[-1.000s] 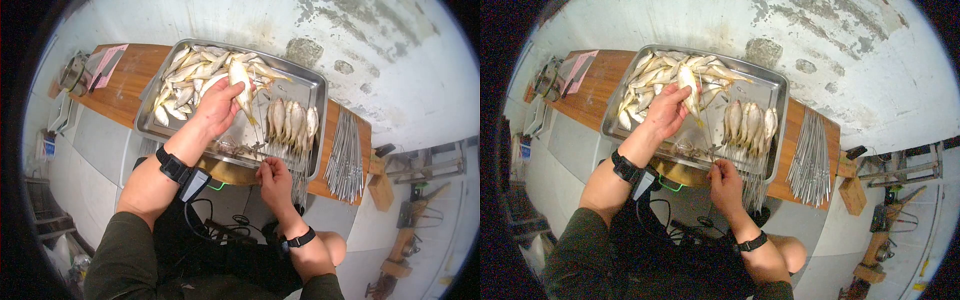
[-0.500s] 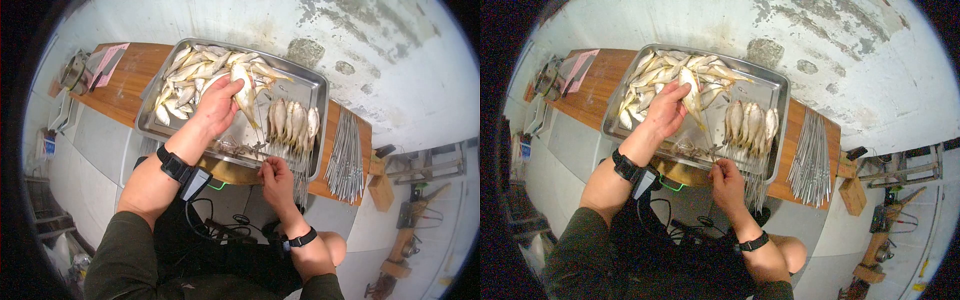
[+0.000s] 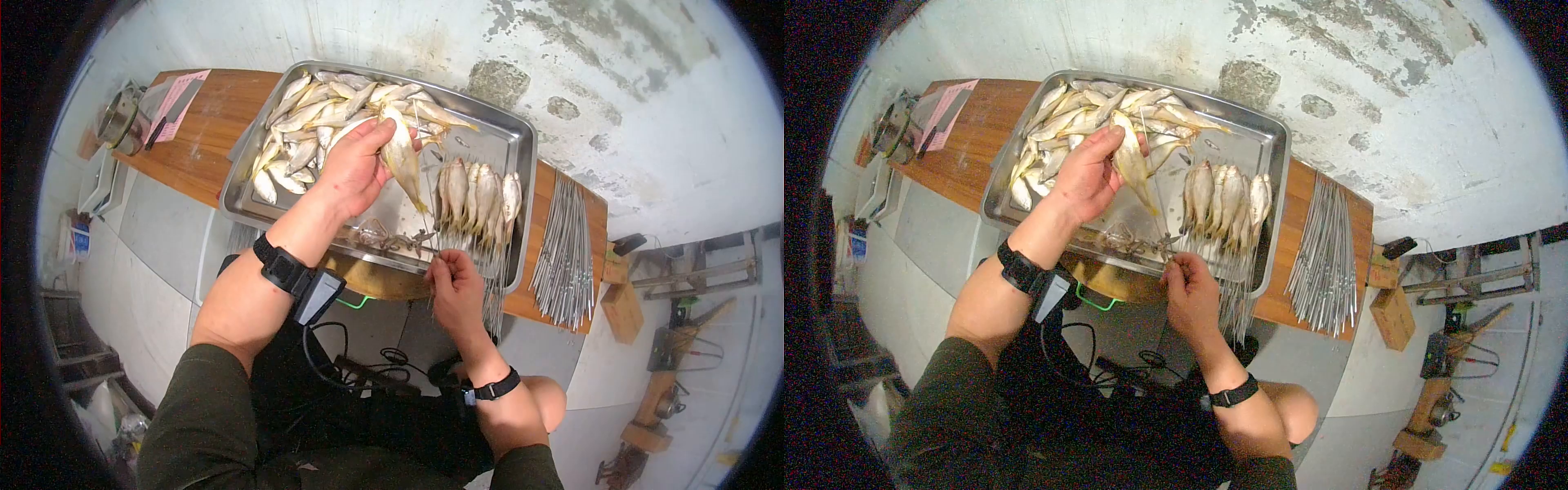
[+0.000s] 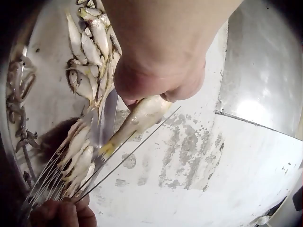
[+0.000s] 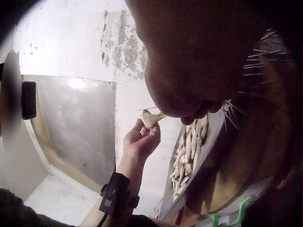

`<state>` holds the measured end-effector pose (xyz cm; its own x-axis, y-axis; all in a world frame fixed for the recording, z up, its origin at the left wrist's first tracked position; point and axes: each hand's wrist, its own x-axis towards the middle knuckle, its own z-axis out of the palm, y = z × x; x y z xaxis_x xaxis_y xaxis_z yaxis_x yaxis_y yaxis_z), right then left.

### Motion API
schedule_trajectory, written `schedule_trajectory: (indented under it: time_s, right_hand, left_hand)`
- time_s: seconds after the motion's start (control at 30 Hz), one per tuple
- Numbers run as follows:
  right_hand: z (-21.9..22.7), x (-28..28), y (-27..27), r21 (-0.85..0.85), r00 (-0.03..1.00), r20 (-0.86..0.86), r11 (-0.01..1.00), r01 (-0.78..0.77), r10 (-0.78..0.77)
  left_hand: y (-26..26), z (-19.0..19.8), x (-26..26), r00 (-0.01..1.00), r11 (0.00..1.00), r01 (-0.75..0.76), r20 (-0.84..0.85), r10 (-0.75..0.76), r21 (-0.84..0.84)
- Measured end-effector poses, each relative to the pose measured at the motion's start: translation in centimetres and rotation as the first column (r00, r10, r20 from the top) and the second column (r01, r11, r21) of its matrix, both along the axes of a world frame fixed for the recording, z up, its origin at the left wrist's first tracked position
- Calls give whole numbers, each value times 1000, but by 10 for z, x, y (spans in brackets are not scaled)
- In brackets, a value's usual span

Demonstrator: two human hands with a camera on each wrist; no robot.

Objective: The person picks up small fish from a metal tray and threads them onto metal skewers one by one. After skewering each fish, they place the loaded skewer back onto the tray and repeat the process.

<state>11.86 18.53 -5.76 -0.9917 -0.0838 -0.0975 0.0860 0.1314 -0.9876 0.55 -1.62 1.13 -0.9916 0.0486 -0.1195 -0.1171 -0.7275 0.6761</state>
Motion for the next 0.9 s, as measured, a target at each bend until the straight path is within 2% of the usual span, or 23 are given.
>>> schedule_trajectory:
  time_s: [0.17, 0.23, 0.3, 0.4, 0.5, 0.57, 0.63, 0.73, 0.83, 0.9]
  right_hand:
    - [0, 2, 1, 4, 1000, 5, 1000, 1, -1]
    - [2, 2, 1, -21, 1000, 9, 1000, 3, -3]
    - [6, 0, 1, 58, 1000, 7, 998, -13, 12]
    - [5, -1, 0, 36, 1000, 12, 999, -1, 0]
    - [3, -2, 0, 10, 1000, 9, 1000, 6, -7]
    - [1, 0, 0, 43, 1000, 6, 999, 8, -9]
    - [-4, 2, -1, 76, 1000, 2, 997, 12, -12]
    - [-10, 3, -4, 13, 997, -69, 1000, 18, -17]
    - [-3, 3, -6, 18, 1000, -10, 1000, 0, 0]
    - [-3, 2, -8, -44, 1000, 8, 999, 7, -6]
  left_hand:
    - [2, -6, -1, 1000, 996, 27, -7, -28, -80]
    - [4, -6, 1, 999, 996, 50, 2, -50, -76]
    - [4, -7, 2, 997, 995, 71, 8, -71, -73]
    - [3, -4, 2, 997, 994, 73, 20, -72, -82]
    - [0, 3, 1, 1000, 995, 13, -22, -15, -99]
    - [0, 3, 0, 999, 993, -9, 41, 14, -119]
    - [2, -2, -1, 999, 993, -12, 37, 17, -121]
    - [5, -7, 0, 999, 995, -20, 48, 25, -102]
    - [11, -5, 4, 997, 995, -23, 73, 30, -99]
    - [13, -4, 6, 996, 993, -21, 80, 30, -118]
